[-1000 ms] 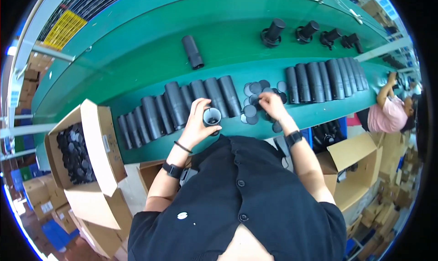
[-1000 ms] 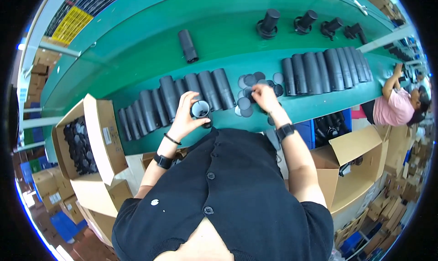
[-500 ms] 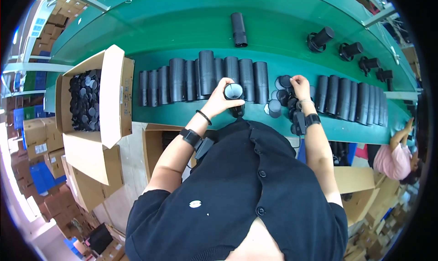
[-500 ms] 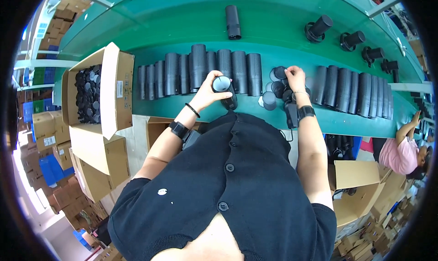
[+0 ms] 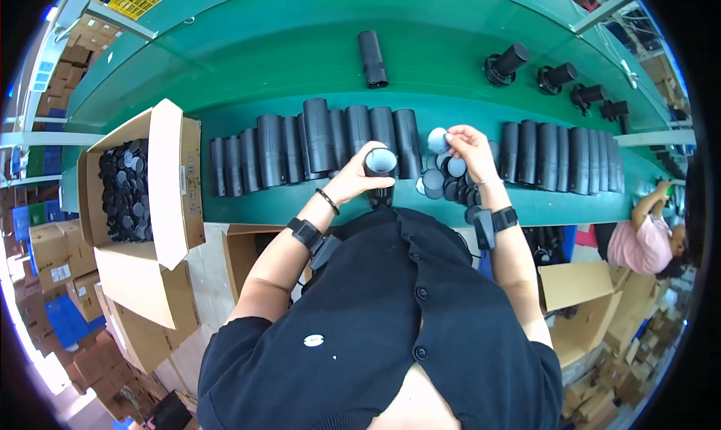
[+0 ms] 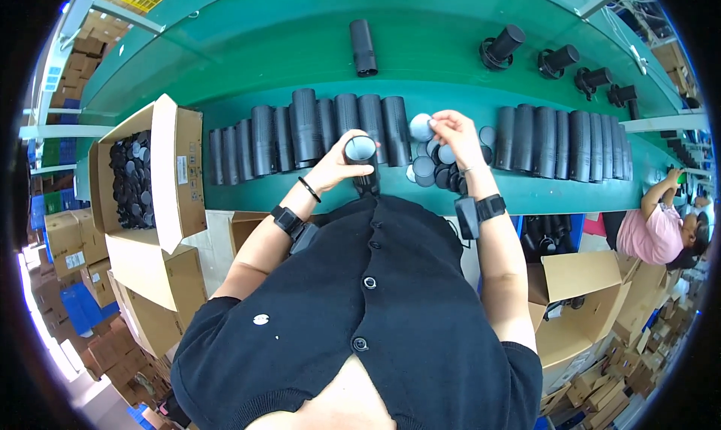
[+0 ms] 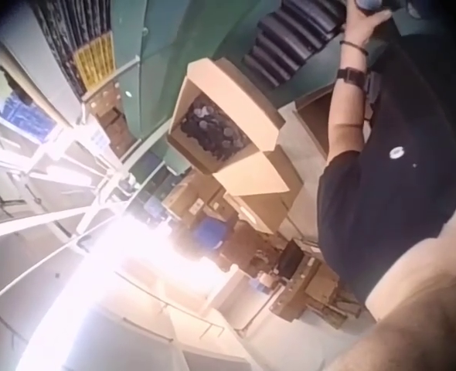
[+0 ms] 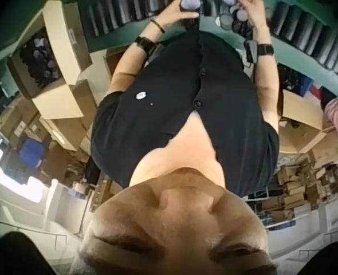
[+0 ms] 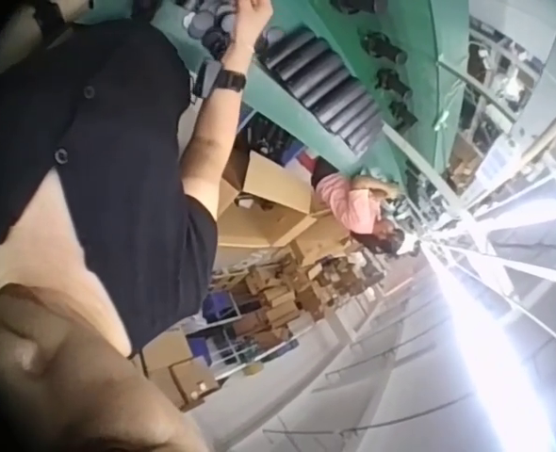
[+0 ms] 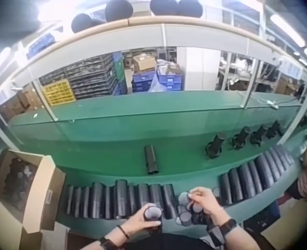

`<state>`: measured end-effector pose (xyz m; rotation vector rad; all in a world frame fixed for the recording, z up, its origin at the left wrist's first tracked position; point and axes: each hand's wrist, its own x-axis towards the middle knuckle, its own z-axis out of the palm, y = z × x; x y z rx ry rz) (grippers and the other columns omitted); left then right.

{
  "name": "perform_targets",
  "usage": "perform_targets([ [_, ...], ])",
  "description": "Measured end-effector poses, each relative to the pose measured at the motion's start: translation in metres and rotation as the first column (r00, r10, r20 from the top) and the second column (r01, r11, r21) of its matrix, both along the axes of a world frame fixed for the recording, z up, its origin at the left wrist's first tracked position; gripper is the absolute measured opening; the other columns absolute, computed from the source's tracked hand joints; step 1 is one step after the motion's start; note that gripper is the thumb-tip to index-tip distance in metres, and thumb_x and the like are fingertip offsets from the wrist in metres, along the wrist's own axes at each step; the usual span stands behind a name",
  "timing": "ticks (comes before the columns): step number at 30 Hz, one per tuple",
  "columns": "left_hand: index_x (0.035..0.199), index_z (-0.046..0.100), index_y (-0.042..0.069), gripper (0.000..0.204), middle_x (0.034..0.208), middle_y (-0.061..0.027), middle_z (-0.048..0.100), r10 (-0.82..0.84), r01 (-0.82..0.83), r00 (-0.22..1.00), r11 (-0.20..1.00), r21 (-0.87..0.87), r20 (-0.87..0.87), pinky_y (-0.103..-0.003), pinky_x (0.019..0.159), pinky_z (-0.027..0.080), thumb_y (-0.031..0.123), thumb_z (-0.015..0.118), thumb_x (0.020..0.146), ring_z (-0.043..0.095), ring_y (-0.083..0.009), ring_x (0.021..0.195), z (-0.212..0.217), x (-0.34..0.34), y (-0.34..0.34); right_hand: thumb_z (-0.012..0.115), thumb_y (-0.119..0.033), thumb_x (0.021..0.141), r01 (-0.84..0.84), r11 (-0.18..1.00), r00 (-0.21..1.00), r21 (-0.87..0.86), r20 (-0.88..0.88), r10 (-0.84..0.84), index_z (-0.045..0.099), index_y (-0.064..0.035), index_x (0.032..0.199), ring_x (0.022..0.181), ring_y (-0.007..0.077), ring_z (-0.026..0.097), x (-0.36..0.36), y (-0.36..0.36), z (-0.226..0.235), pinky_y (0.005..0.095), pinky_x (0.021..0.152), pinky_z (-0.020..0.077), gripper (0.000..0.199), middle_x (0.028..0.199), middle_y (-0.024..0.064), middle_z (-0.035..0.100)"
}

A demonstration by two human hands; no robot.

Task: The person picks up a black cylinder and a cap, fits the cap onto the cylinder by hand, and places the assembled unit onto the green surface, repeating the process.

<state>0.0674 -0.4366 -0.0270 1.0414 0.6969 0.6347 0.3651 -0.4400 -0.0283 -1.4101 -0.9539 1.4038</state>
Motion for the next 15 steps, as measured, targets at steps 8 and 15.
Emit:
perform_targets([
  [8, 0.128, 0.053, 0.011, 0.067, 0.115, 0.0022, 0.054, -0.174, 0.174, 0.985, 0.985, -0.005, -0.013, -0.027, 0.087, 0.049, 0.003, 0.083, 0.069, 0.053, -0.0095, 0.104, 0.033, 0.008, 0.008, 0.065, -0.012, 0.091, -0.203, 0.979, 0.971, 0.034, -0.121, 0.206, 0.06, -0.0016, 0.108, 0.062, 0.0077, 0.061, -0.056, -0.004, 0.029, 0.0186, 0.053, 0.0462, 0.02, 0.08, 0.0011, 0.064],
  [15, 0.123, 0.054, 0.009, 0.061, 0.107, -0.0012, 0.06, -0.238, 0.242, 0.97, 0.964, 0.111, -0.053, -0.029, 0.086, 0.049, 0.008, 0.083, 0.069, 0.054, -0.0114, 0.103, 0.028, 0.003, 0.005, 0.051, -0.032, 0.1, -0.51, 0.86, 0.632, -0.031, -0.692, 0.349, 0.042, -0.0014, 0.141, 0.087, 0.019, 0.067, -0.055, -0.014, 0.029, 0.0279, 0.072, 0.0574, 0.052, 0.109, 0.0104, 0.063],
])
